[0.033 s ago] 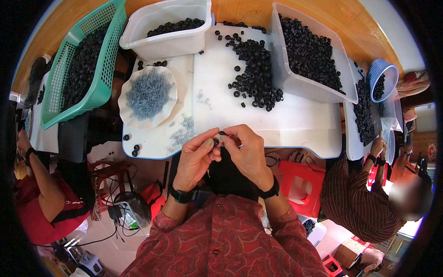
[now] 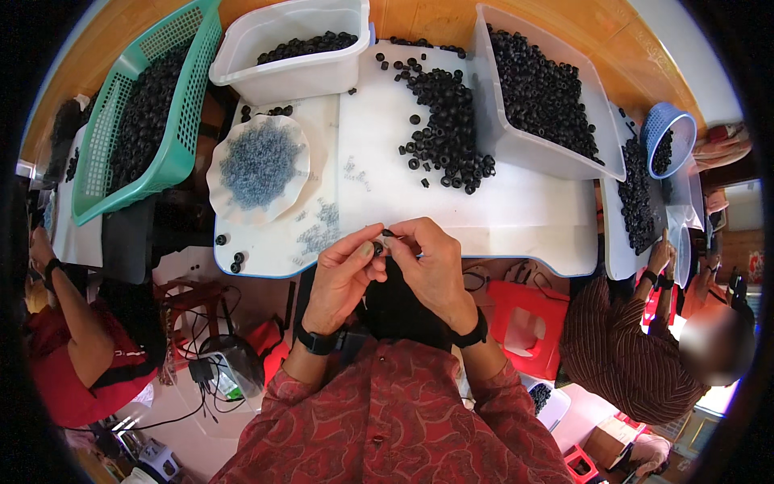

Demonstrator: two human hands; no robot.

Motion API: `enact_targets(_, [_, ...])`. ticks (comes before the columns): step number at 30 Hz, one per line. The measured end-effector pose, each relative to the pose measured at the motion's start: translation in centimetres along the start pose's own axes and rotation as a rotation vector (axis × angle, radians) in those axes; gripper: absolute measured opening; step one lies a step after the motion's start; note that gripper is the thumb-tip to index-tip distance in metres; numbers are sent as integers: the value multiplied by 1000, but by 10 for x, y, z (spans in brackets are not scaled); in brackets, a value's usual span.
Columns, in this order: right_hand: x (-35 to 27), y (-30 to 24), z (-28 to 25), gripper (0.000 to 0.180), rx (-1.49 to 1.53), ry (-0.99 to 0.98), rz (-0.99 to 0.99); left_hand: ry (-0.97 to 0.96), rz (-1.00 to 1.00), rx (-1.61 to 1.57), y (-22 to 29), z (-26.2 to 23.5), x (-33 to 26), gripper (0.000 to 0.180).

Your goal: Manually assembling small black plastic or rubber components at a workstation.

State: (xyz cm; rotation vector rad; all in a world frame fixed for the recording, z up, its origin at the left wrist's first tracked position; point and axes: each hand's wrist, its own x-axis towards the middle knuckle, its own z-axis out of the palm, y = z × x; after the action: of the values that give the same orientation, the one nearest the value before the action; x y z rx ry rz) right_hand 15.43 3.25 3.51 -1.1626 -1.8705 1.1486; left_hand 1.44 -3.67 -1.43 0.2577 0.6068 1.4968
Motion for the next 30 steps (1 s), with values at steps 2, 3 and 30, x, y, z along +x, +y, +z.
enact_targets(2, [-1,0,4,11,39,17,-13,5,5,3,1,1,-1,32])
enact_targets(3, [-2,1,5,10,75,36,-26,8,8,3,0,1,-1,32])
enact_targets(30, [-7,-2,13,10,576,44,216,10,1,28,3,1,-2,29])
